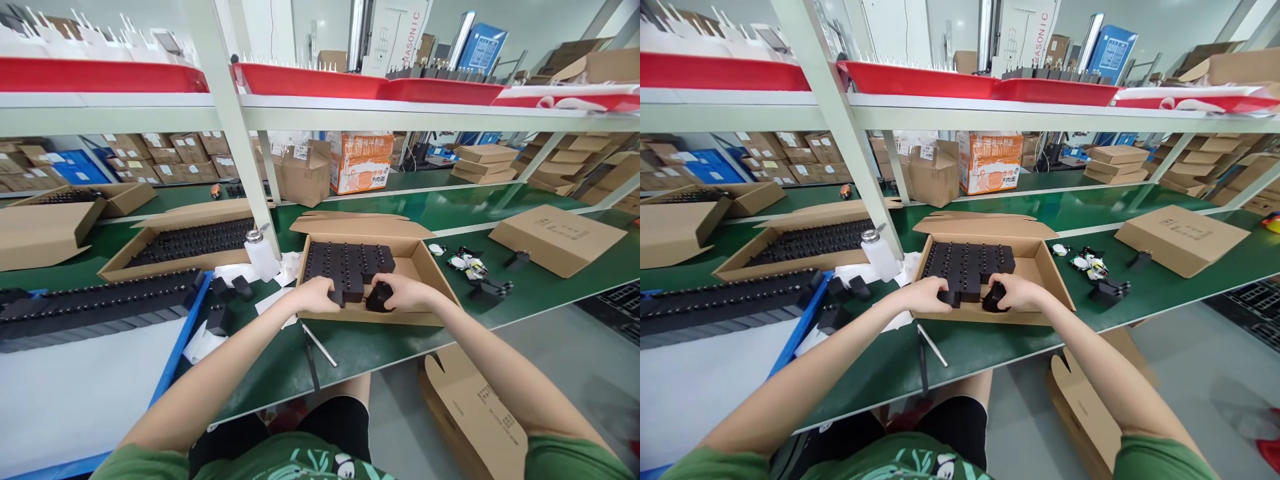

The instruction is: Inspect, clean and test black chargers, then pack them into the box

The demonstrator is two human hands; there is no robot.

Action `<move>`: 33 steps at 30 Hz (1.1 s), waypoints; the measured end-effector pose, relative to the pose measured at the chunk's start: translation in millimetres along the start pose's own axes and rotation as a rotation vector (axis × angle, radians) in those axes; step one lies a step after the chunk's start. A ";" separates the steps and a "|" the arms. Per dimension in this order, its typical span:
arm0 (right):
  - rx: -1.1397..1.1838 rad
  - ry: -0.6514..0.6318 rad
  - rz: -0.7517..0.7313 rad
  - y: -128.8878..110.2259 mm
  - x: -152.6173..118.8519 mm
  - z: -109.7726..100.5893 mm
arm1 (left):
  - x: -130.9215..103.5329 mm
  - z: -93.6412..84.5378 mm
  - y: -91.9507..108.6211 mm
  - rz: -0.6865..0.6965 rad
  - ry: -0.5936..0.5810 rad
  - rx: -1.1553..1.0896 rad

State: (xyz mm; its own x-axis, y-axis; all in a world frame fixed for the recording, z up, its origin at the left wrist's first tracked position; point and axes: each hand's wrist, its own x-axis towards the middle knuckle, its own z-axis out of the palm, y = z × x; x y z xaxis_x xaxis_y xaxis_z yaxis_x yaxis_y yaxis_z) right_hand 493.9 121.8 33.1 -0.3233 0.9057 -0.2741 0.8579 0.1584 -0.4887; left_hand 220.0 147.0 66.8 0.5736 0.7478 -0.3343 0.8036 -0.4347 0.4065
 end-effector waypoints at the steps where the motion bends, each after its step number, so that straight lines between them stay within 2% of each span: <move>1: 0.002 0.027 -0.031 0.2 -2.1 2.1 | -1.7 0.0 -0.1 0.019 -0.008 0.025; 4: -0.005 0.100 -0.108 3.7 -7.0 8.2 | 0.4 -4.4 0.9 0.061 -0.043 0.095; 7: -0.061 0.131 -0.153 5.6 -6.4 12.3 | 9.1 -13.4 1.8 0.091 -0.150 0.143; 11: -0.186 0.168 -0.214 -0.7 0.3 15.9 | 16.9 -18.8 1.1 0.067 -0.224 0.193; 18: -0.261 0.175 -0.284 -9.6 -3.1 9.8 | 23.9 -9.8 6.7 0.135 -0.146 0.288; 24: -0.149 0.130 -0.197 -13.6 -18.2 7.4 | 27.6 -14.2 3.0 0.132 -0.128 0.351; 29: -0.094 0.069 -0.132 -26.8 2.4 23.5 | 26.1 -17.0 -4.5 0.141 -0.120 0.375; 33: -0.115 0.048 -0.073 -34.4 18.9 29.8 | 8.9 -23.4 -20.2 0.172 -0.030 0.335</move>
State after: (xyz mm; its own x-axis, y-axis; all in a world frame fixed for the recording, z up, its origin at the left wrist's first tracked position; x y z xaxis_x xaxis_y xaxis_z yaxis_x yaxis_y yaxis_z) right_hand 446.4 121.7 20.1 -0.3698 0.9074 -0.1998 0.8737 0.2664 -0.4071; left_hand 205.2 174.2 75.4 0.7053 0.6367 -0.3119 0.6995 -0.6965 0.1600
